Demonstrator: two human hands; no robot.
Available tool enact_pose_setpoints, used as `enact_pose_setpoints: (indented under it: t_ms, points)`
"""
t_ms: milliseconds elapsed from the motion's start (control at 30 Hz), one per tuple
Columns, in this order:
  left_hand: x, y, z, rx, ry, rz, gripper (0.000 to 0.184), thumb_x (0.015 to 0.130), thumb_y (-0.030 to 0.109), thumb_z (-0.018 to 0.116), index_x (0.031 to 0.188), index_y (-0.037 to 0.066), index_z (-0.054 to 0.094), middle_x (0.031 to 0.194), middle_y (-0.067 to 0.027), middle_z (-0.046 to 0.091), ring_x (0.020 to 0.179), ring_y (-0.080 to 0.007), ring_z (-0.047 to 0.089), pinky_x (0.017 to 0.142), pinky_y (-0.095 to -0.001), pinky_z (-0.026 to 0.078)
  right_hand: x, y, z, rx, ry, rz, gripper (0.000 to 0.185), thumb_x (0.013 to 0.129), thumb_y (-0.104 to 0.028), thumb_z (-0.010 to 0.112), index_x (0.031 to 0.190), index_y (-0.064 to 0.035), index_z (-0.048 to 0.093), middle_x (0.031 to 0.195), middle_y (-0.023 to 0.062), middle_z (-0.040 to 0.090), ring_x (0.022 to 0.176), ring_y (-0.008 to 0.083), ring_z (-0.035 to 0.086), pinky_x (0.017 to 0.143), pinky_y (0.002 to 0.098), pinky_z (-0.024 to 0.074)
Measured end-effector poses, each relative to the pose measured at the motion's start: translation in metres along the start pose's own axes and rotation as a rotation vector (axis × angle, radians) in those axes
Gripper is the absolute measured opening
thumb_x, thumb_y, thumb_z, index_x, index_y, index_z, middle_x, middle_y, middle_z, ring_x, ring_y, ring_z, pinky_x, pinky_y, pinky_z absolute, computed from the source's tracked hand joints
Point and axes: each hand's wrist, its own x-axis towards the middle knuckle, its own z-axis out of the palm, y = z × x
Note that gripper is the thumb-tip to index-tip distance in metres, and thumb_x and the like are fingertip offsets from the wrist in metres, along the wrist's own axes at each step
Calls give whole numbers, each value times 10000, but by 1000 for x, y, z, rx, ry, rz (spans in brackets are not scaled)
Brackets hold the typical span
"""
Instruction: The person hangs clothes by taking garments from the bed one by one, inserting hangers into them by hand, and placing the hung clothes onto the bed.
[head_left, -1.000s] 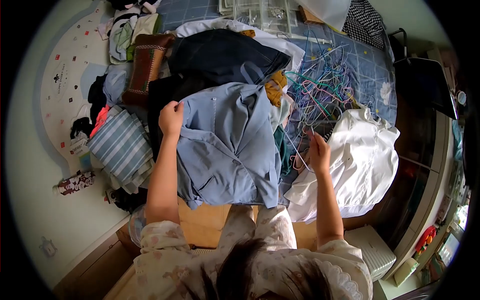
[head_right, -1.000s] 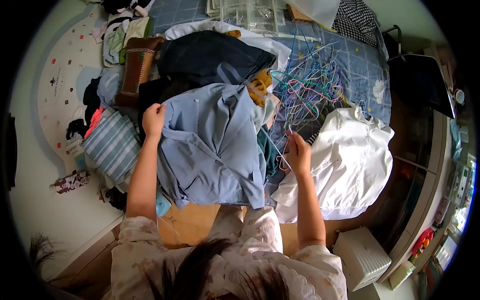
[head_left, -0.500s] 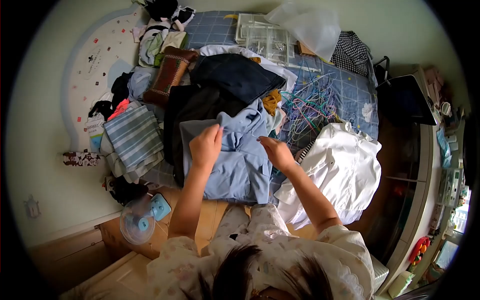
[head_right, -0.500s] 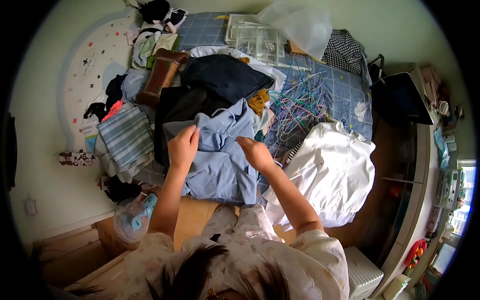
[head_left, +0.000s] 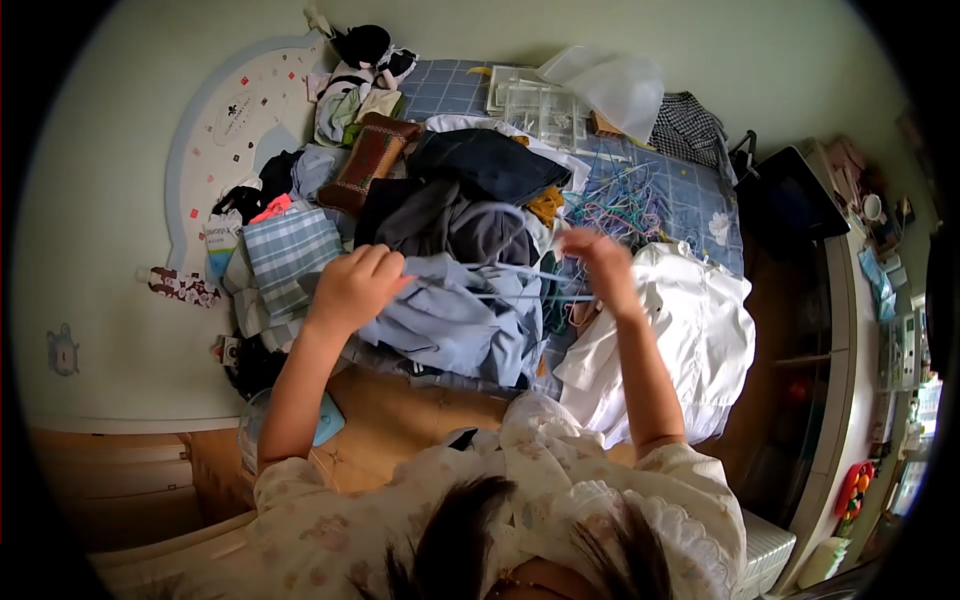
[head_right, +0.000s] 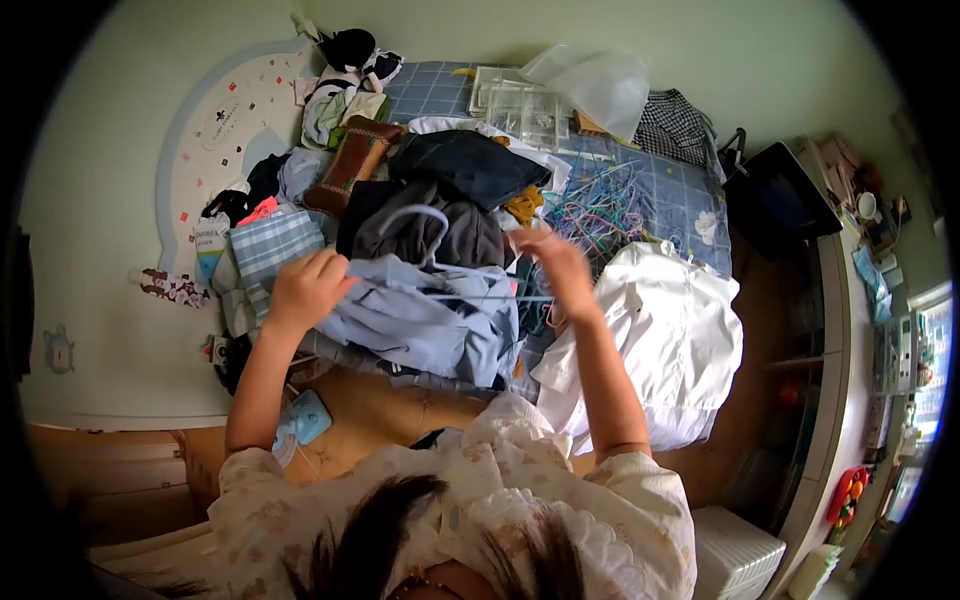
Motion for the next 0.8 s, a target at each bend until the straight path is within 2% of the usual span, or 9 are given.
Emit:
enact_pose_setpoints:
  t_ms: [67, 133, 200, 333, 367, 467, 700, 733, 800]
  points:
    - [-9, 10, -24, -13, 59, -68, 300, 732, 250, 716, 741, 98, 457, 682, -32, 489, 635, -203, 547, 497, -305, 458, -12, 3, -19, 82, 324, 73, 246, 941, -185, 474, 977, 11, 618, 909, 72, 636, 846, 152, 586, 809, 296, 459]
    - [-21, 22, -46, -23, 42, -134, 295, 759, 239, 705, 752, 89, 451, 676, -45, 501, 616, -230, 554, 492, -328, 456, -52, 43, -22, 264, 352, 222, 190, 916, -138, 486, 975, -6, 609, 939, 64, 636, 858, 143, 580, 796, 277, 451]
    - [-31, 32, -66, -5, 73, -178, 291, 773, 235, 698, 756, 85, 449, 675, -47, 507, 603, -239, 553, 487, -337, 451, -104, 75, 8, 114, 236, 307, 183, 874, -120, 527, 1006, -13, 594, 936, 42, 634, 839, 130, 570, 750, 249, 436]
    - [-56, 60, -108, -29, 69, -225, 280, 795, 221, 683, 758, 76, 445, 675, -51, 506, 591, -250, 542, 481, -343, 438, -193, 80, 143, 87, 37, 271, 462, 832, -20, 573, 1280, -38, 458, 1277, 94, 492, 1172, 213, 471, 975, 358, 394]
    - [-62, 69, -118, -47, 74, -237, 279, 796, 213, 683, 756, 71, 446, 673, -58, 501, 587, -256, 536, 487, -341, 435, -201, 61, 166, -214, 30, 226, 534, 811, 4, 583, 1314, -40, 409, 1302, 143, 454, 1207, 274, 445, 1008, 362, 354]
    - [-82, 88, -145, -63, 107, -211, 267, 795, 202, 685, 758, 67, 457, 682, -64, 511, 590, -256, 541, 498, -339, 437, -209, 44, 207, -583, 217, 39, 541, 745, 68, 528, 1269, -28, 434, 1218, 211, 467, 1144, 391, 441, 988, 407, 355]
    - [-146, 94, -194, -123, 157, -344, 235, 810, 145, 670, 788, 26, 469, 712, -129, 528, 603, -332, 513, 526, -380, 422, -205, 27, 184, -764, 338, -36, 436, 662, 117, 477, 1060, -41, 554, 1079, 172, 534, 1047, 359, 506, 874, 393, 425]
    - [-156, 89, -199, -127, 168, -370, 226, 817, 138, 662, 790, 23, 470, 711, -139, 525, 600, -340, 506, 526, -385, 415, -198, 10, 168, -761, 336, 123, 359, 707, 88, 488, 1035, -37, 566, 1025, 169, 565, 962, 346, 557, 801, 378, 451]
    - [-175, 83, -206, -123, 196, -395, 225, 828, 121, 646, 782, 15, 453, 698, -149, 507, 599, -359, 486, 526, -394, 402, -183, -18, 142, -747, 360, 69, 262, 793, 15, 514, 1039, -52, 575, 758, 176, 585, 672, 333, 577, 645, 387, 462]
